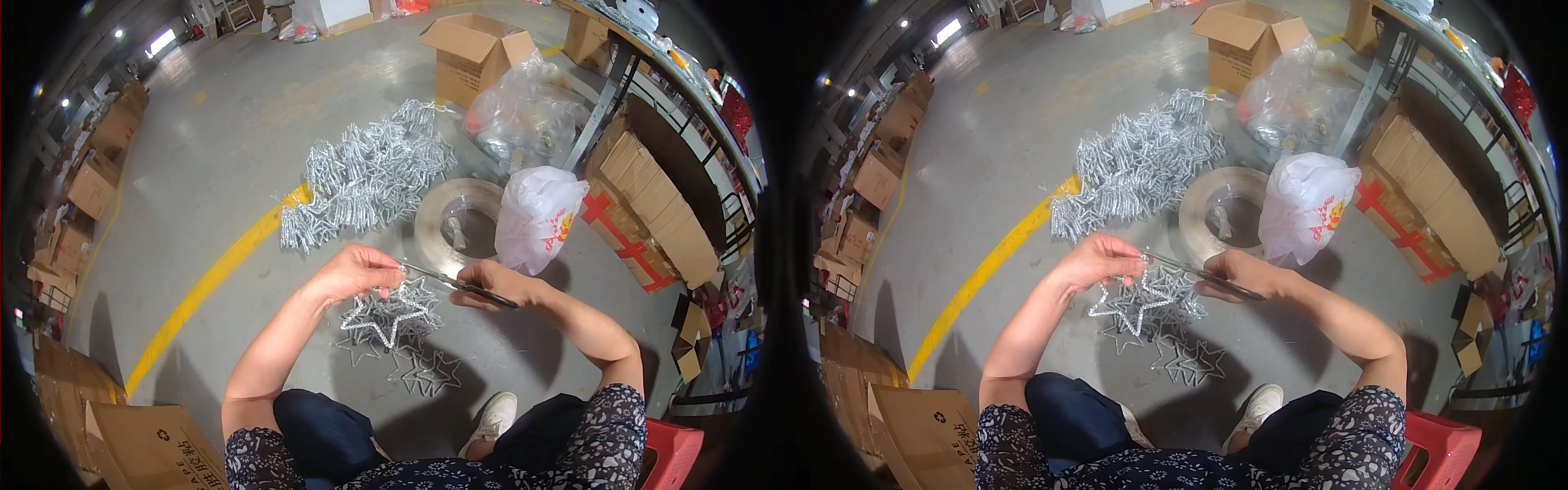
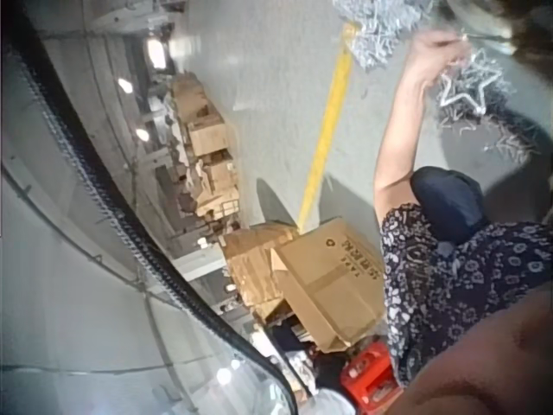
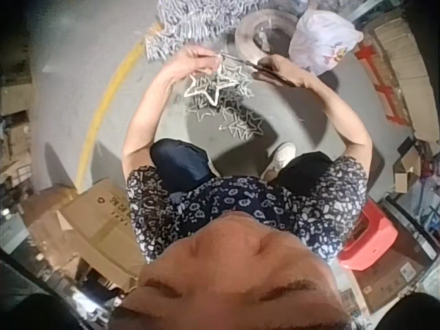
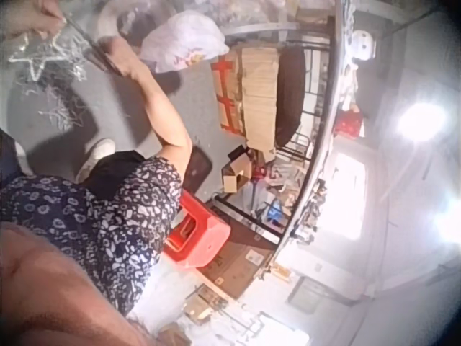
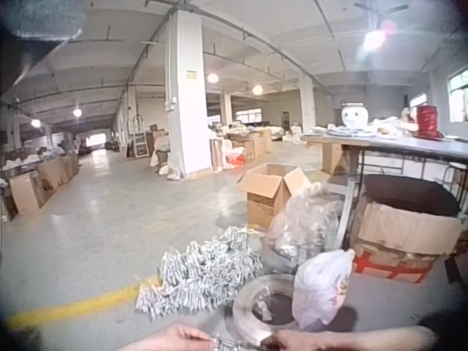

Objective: The person sorts and separates silver star-shaped garlands using scissors.

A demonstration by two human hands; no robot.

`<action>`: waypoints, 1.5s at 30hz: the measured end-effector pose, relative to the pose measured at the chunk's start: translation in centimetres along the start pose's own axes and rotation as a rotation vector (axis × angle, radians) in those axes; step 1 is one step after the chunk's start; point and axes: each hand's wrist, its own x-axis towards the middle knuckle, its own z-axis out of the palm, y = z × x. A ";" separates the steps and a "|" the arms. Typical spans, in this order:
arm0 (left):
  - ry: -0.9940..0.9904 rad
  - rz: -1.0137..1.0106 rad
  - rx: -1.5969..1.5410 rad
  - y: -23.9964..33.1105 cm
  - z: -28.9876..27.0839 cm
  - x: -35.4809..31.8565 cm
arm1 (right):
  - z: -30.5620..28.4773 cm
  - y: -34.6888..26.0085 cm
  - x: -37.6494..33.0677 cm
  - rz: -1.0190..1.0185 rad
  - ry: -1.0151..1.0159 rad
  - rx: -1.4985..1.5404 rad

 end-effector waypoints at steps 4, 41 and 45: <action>-0.005 -0.030 -0.022 -0.3 -0.3 0.2 | 0.8 -0.5 -0.2 -0.033 0.192 -0.127; 0.807 -0.021 1.261 -27.3 -13.3 6.7 | 12.2 16.4 8.8 0.468 0.512 0.211; 0.533 -0.175 0.729 -24.9 -6.5 13.0 | 13.3 15.9 8.8 0.473 0.520 0.242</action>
